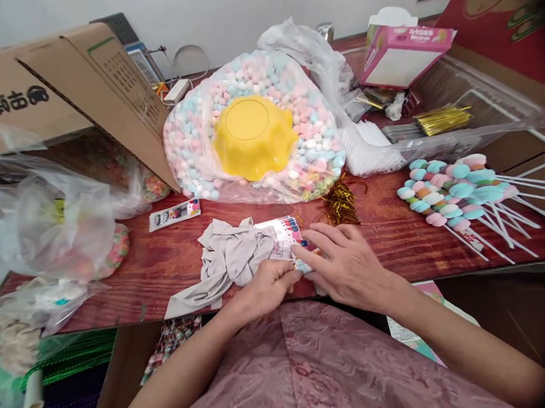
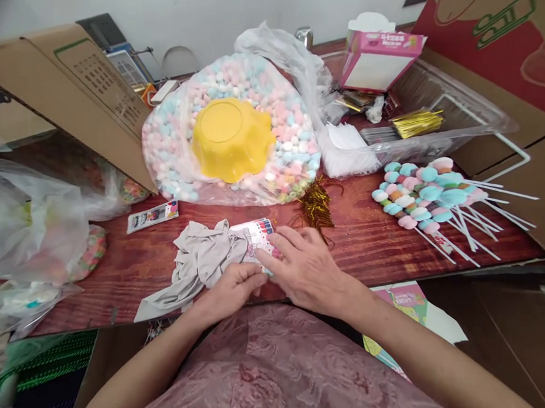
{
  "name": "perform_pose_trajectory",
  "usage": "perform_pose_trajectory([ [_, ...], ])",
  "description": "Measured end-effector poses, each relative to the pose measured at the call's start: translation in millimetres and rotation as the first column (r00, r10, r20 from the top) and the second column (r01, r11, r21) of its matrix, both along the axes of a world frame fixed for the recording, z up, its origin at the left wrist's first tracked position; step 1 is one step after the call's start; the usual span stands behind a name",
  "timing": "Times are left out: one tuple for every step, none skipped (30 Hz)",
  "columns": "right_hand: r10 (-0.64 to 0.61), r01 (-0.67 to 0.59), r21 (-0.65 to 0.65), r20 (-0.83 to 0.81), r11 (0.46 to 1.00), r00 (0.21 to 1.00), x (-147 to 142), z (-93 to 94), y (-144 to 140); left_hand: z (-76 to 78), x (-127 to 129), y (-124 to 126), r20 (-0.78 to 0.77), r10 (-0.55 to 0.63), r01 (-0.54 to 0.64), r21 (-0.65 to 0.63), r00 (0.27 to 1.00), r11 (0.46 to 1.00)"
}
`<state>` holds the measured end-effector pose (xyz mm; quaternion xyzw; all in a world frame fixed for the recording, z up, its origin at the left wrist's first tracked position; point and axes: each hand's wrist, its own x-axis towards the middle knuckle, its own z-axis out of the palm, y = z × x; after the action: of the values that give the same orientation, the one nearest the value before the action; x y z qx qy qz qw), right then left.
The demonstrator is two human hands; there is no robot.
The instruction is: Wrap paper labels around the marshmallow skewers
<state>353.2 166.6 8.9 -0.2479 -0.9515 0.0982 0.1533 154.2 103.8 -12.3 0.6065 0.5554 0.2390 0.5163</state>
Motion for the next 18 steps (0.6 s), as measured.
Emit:
perform_pose_trajectory([
  [0.010,-0.006,0.133,-0.036,0.991,0.999,4.3,-1.4,-2.0,0.9,-0.8,1.8,0.135,0.024,-0.006,-0.127,0.991,0.992],
  [0.040,-0.025,0.212,-0.065,0.977,0.997,8.0,-3.8,-3.1,2.0,-1.1,2.6,0.247,0.031,0.030,-0.239,0.969,0.970],
  [0.074,-0.052,0.240,-0.086,0.970,0.994,11.0,-6.8,-3.5,3.1,-0.7,2.3,0.322,0.014,0.093,-0.313,0.947,0.945],
  [0.110,-0.088,0.217,-0.089,0.972,0.990,13.3,-10.0,-3.6,3.9,0.4,0.7,0.348,-0.025,0.148,-0.330,0.937,0.932],
  [0.141,-0.129,0.147,-0.071,0.981,0.987,15.0,-12.7,-3.5,4.1,2.1,-2.2,0.313,-0.087,0.182,-0.289,0.946,0.940],
  [0.166,-0.165,0.034,-0.033,0.986,0.986,16.1,-14.4,-3.4,3.6,4.0,-5.8,0.211,-0.163,0.204,-0.191,0.964,0.960],
  [0.183,-0.181,-0.102,0.017,0.978,0.983,16.8,-15.0,-3.3,2.4,5.9,-9.8,0.050,-0.223,0.225,-0.046,0.974,0.973],
  [0.196,-0.174,-0.243,0.068,0.954,0.978,17.2,-14.5,-3.0,0.5,7.6,-13.5,-0.140,-0.243,0.260,0.118,0.960,0.958],
  [0.202,-0.150,-0.372,0.104,0.916,0.974,17.3,-13.0,-2.1,-1.8,8.7,-16.1,-0.318,-0.220,0.310,0.268,0.922,0.912],
  [0.197,-0.120,-0.475,0.115,0.872,0.974,17.1,-11.0,-0.3,-4.0,9.0,-17.3,-0.453,-0.170,0.362,0.381,0.875,0.851],
  [0.173,-0.094,-0.539,0.098,0.837,0.980,16.6,-8.9,3.0,-5.9,8.4,-16.7,-0.532,-0.117,0.400,0.455,0.839,0.796],
  [0.135,-0.080,-0.565,0.057,0.821,0.989,15.6,-7.2,7.9,-7.2,6.8,-14.4,-0.558,-0.064,0.403,0.511,0.827,0.760],
  [0.085,-0.073,-0.556,-0.004,0.828,0.996,14.2,-6.1,14.7,-7.9,4.2,-10.7,-0.541,-0.018,0.372,0.554,0.841,0.745],
  [0.027,-0.063,-0.515,-0.077,0.855,0.997,12.2,-5.9,23.1,-7.9,0.9,-6.3,-0.488,0.029,0.304,0.588,0.872,0.750],
  [-0.030,-0.040,-0.440,-0.152,0.897,0.988,9.6,-6.5,32.8,-7.7,-2.9,-1.8,-0.409,0.082,0.203,0.605,0.909,0.770],
  [-0.077,0.000,-0.343,-0.211,0.939,0.974,6.5,-7.8,43.2,-7.4,-6.9,2.2,-0.309,0.141,0.076,0.596,0.941,0.799],
  [-0.108,0.050,-0.239,-0.240,0.970,0.965,3.1,-9.6,53.7,-7.4,-10.8,5.0,-0.195,0.208,-0.068,0.553,0.959,0.831],
  [-0.125,0.095,-0.139,-0.231,0.986,0.965,-0.6,-11.7,63.6,-7.9,-14.4,6.6,-0.074,0.277,-0.211,0.471,0.958,0.857],
])
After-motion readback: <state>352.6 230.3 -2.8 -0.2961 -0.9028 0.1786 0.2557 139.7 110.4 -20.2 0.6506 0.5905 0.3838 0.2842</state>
